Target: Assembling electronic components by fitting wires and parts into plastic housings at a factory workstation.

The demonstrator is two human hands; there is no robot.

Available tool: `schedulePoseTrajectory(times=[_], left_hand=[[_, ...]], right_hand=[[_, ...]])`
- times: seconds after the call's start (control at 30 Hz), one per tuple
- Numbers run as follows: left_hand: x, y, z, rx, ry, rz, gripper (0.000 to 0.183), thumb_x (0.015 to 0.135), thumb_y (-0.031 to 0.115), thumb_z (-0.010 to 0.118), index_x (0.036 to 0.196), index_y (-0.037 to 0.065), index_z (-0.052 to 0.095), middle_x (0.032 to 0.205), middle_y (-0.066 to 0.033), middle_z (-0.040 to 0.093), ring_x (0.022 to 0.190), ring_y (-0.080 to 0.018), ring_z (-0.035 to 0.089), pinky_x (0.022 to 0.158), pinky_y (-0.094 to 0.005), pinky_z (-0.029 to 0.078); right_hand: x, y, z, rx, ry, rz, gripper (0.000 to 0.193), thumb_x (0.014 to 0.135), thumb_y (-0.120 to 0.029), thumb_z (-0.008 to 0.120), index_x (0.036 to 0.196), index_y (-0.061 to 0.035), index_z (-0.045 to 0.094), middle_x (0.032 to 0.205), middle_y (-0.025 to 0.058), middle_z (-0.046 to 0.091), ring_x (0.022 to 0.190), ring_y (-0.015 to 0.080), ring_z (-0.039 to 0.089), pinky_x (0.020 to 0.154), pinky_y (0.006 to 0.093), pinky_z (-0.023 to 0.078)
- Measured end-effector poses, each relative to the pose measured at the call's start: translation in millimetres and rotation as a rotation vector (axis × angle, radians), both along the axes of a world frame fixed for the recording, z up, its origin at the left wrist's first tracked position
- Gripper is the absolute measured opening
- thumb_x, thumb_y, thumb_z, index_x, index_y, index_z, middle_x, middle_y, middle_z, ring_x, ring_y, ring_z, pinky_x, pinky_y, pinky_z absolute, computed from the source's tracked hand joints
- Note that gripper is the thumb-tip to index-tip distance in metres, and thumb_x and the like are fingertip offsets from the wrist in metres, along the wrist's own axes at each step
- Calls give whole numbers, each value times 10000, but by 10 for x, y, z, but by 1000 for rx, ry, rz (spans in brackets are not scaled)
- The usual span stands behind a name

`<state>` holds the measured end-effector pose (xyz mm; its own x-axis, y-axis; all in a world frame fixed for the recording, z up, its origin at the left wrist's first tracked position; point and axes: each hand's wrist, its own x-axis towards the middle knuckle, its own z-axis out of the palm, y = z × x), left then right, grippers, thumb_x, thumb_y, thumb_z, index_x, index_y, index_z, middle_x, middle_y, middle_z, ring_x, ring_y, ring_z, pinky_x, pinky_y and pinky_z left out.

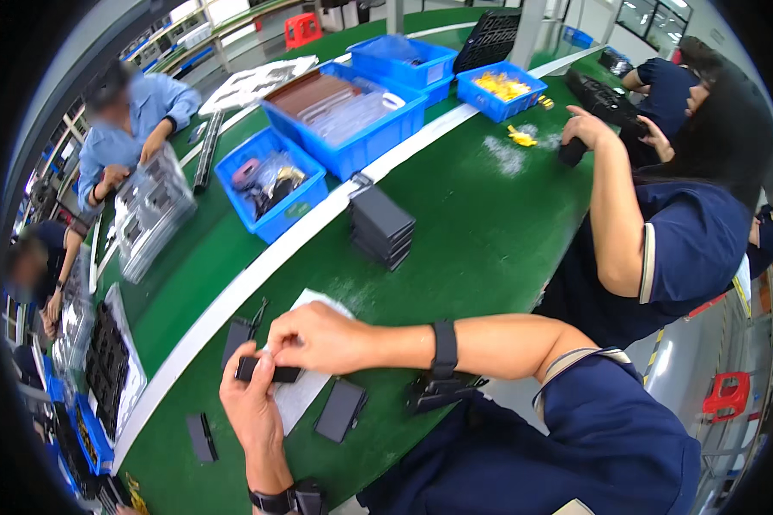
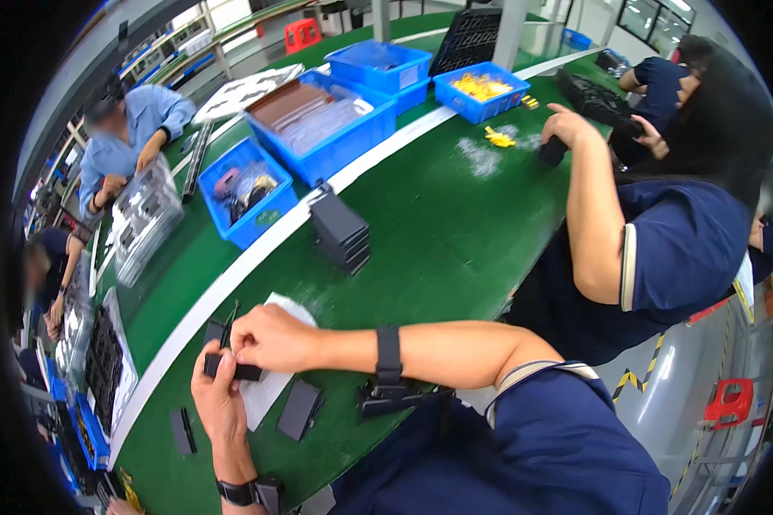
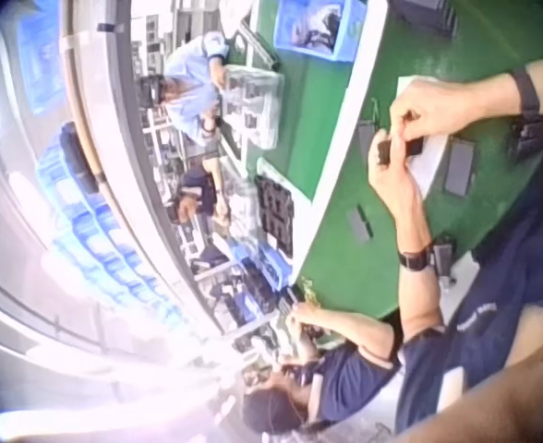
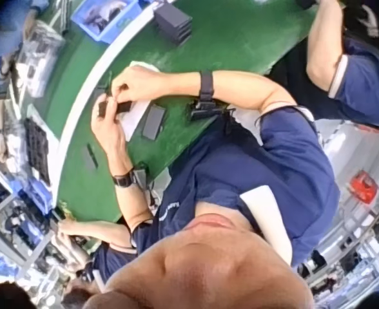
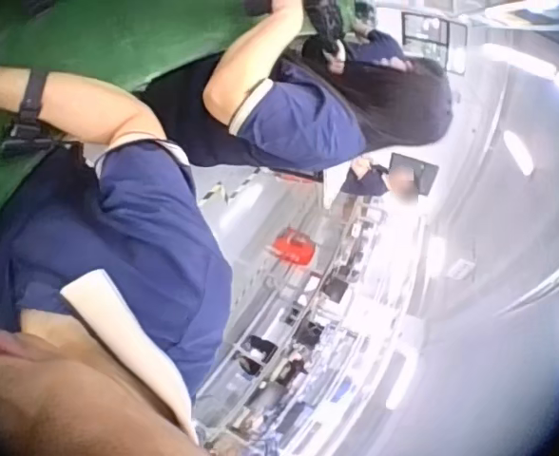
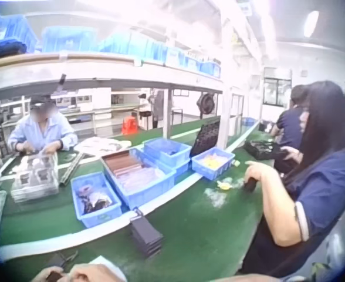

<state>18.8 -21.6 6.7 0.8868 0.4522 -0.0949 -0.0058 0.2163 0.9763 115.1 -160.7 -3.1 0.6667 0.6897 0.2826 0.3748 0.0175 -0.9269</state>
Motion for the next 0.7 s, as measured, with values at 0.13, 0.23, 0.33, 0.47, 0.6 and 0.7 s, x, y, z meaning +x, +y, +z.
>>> schedulePoseTrajectory(times=[0.13, 0.23, 0.33, 0.47, 0.6, 0.7], left_hand=[[78, 1, -13, 122, -61, -5, 448, 893, 120, 580, 1286, -39, 435, 919, -48, 605, 710, -56, 522, 654, -184, 413], [65, -54, 173, 278, -41, -29, 433, 965, 255, 466, 1317, 6, 437, 836, -14, 610, 686, -36, 498, 642, -173, 404], [-63, -231, 316, 527, 66, -233, 365, 910, 223, 555, 1223, 35, 554, 700, 11, 581, 583, -43, 468, 546, -198, 383], [-95, -369, 198, 1000, -28, -440, 302, 785, 160, 691, 1055, 27, 657, 685, -68, 598, 547, -129, 494, 548, -273, 411], [-151, -461, 207, 1186, 47, -439, 303, 728, 173, 729, 979, 16, 667, 799, -115, 621, 677, -242, 581, 643, -317, 461], [-126, -461, 329, 1305, -169, -351, 338, 728, 232, 728, 970, 5, 664, 907, -117, 628, 771, -291, 570, 672, -348, 481]], right_hand=[[113, -35, 40, -13, 212, 146, 171, 799, -168, 676, 833, -1, 671, 707, 28, 645, 655, 57, 559, 606, 250, 461], [155, -90, 118, 23, 463, 95, 232, 867, -241, 629, 866, -13, 677, 730, 37, 633, 655, 76, 574, 600, 228, 486], [265, -101, 92, 33, 413, -27, 278, 891, -276, 593, 844, -11, 662, 733, 33, 632, 634, 65, 560, 585, 219, 480], [298, -47, 7, 37, 368, -49, 289, 877, -276, 601, 794, -7, 664, 695, 33, 636, 575, 66, 556, 532, 219, 470], [275, -22, -58, 61, 357, -47, 259, 856, -238, 618, 771, 0, 671, 667, 57, 651, 547, 76, 572, 490, 236, 463], [265, -18, -68, 26, 345, -57, 222, 827, -213, 641, 770, 0, 674, 668, 68, 657, 560, 78, 577, 506, 248, 466]])
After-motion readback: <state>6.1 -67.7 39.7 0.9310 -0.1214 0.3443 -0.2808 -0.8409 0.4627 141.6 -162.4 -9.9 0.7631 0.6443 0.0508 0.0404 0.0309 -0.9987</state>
